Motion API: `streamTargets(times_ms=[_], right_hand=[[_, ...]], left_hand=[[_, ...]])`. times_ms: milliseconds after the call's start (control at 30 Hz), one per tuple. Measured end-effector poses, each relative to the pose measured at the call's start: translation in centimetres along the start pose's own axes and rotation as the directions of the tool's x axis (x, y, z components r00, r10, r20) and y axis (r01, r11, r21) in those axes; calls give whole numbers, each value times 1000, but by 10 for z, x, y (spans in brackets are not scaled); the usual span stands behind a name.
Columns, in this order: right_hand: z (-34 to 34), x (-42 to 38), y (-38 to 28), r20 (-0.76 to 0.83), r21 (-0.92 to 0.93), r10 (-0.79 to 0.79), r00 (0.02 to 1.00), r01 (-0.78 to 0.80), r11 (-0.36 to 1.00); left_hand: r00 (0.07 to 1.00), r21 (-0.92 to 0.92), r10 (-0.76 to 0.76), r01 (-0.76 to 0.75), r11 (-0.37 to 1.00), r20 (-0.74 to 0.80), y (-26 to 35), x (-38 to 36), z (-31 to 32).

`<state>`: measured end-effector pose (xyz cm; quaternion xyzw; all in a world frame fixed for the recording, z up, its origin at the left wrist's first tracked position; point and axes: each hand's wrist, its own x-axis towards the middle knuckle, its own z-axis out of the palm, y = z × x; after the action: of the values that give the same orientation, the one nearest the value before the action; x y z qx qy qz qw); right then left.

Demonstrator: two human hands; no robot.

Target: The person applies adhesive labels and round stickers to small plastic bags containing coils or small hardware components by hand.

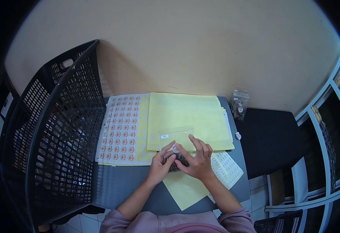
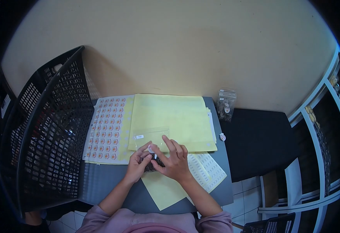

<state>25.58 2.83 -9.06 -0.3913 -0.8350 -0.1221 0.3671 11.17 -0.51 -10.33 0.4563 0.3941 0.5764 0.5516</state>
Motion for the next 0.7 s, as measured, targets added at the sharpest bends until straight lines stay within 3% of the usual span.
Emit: streamTargets(times_ms=[100, 167, 267, 300, 367, 533, 633, 667, 700], right_hand=[[0, 1, 1, 4, 16, -40, 999, 40, 999], [-2, 2, -1, 77, 17, 45, 996, -46, 999], [0, -3, 1, 89, 54, 48, 995, -53, 997], [0, -2, 1, 85, 47, 52, 995, -56, 997], [-2, -2, 4, 65, 43, -83, 994, 80, 996], [-8, 2, 7, 14, 33, -12, 1000, 12, 999], [-10, 8, 12, 6, 345, 262, 965, -248, 905], [-8, 6, 15, 9, 347, 261, 965, -248, 905], [-6, 3, 20, 242, 664, 359, 901, -424, 616]], left_hand=[[1000, 31, 23, -23, 999, 0, 0, 0, 0], [999, 60, 38, -38, 997, -2, -1, 0, -1], [1000, 44, 17, -17, 999, 17, -1, -1, -2], [999, 21, 40, -40, 999, 8, -1, -1, -2], [998, -13, 64, -63, 998, 25, 0, 0, 2], [996, -44, 84, -85, 995, -17, 7, -4, 6], [994, -48, 102, -104, 993, -48, 3, -4, 4], [991, -26, 117, -119, 993, -71, 3, -3, 3], [991, -24, 97, -100, 995, -96, 3, -3, 4]])
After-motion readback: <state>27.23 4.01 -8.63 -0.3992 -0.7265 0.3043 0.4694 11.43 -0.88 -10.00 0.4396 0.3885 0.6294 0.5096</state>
